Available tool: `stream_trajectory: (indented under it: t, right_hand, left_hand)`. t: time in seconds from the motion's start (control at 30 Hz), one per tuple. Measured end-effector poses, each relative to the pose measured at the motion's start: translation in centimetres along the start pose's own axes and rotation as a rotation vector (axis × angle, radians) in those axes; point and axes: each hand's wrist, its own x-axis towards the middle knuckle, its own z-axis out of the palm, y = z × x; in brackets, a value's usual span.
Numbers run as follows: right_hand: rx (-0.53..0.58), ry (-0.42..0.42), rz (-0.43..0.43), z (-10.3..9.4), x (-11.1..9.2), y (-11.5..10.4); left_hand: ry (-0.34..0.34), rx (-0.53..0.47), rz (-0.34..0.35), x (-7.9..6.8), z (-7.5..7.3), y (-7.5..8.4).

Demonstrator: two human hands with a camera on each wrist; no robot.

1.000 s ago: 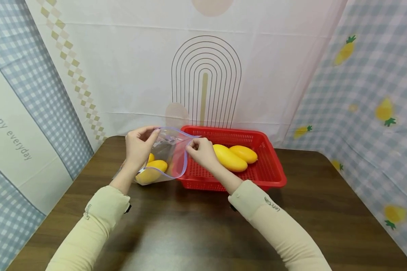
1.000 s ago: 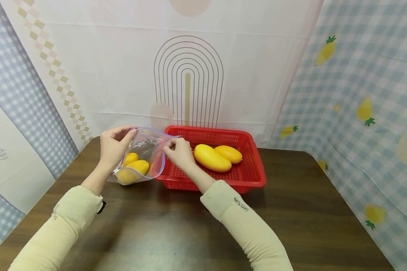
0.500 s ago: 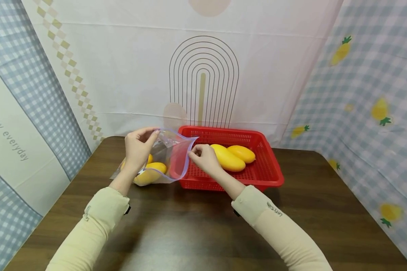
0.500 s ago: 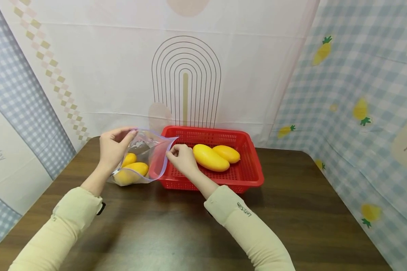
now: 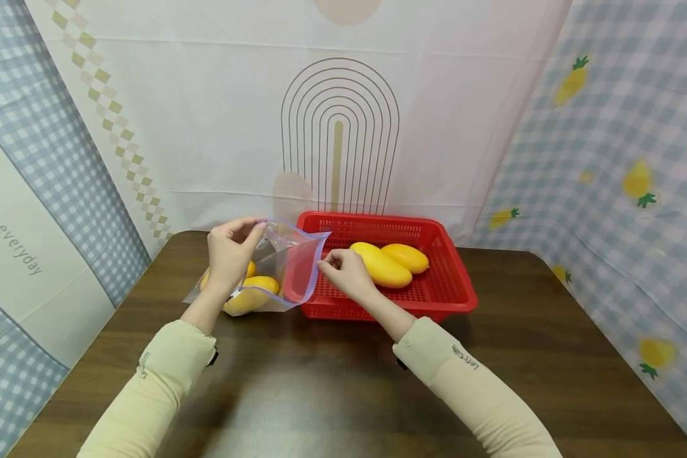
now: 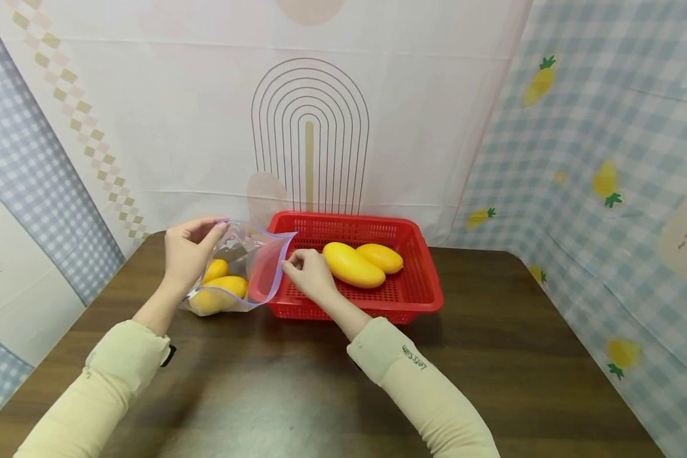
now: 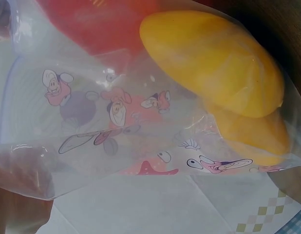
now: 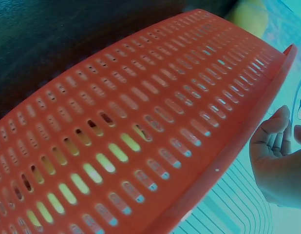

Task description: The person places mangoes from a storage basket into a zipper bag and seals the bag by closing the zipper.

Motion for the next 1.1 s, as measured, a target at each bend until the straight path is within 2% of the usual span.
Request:
stream_trajectory:
  t: [0.33,0.5,0.63,0.7,0.87,0.97,1.1]
  right_hand:
    - [-0.001,-0.001,0.026,-0.3,-0.1,1.0]
    - [0.012,-0.068,0.028,-0.2,0.2,1.1]
    - [-0.014,-0.118,-0.021,0.3,0.8,0.4]
    - [-0.008,-0.112,-0.051,0.5,1.2,-0.3]
    - [0.144,-0.081,-0.08,0.5,2.2,-3.0]
    - [0.286,-0.069,-0.068,0.2,2.7,-4.7]
    - [0.419,-0.043,-0.065,-0.7,3.4,-6.7]
  left_hand:
    - [0.008,-0.002,-0.015,-0.1,-0.1,-0.1]
    - [-0.007,0.002,0.001,0.0,-0.1,0.0]
    - [-0.006,0.0,0.008,0.4,-0.3,0.1]
    - [0.009,0.005,0.011,0.9,-0.6,-0.7]
    - [0.089,0.012,-0.009,3.0,-2.2,-2.3]
    - [0.114,-0.002,-0.051,4.2,-3.4,-1.5]
    - [0.083,-0.041,-0.155,5.7,-5.2,0.1]
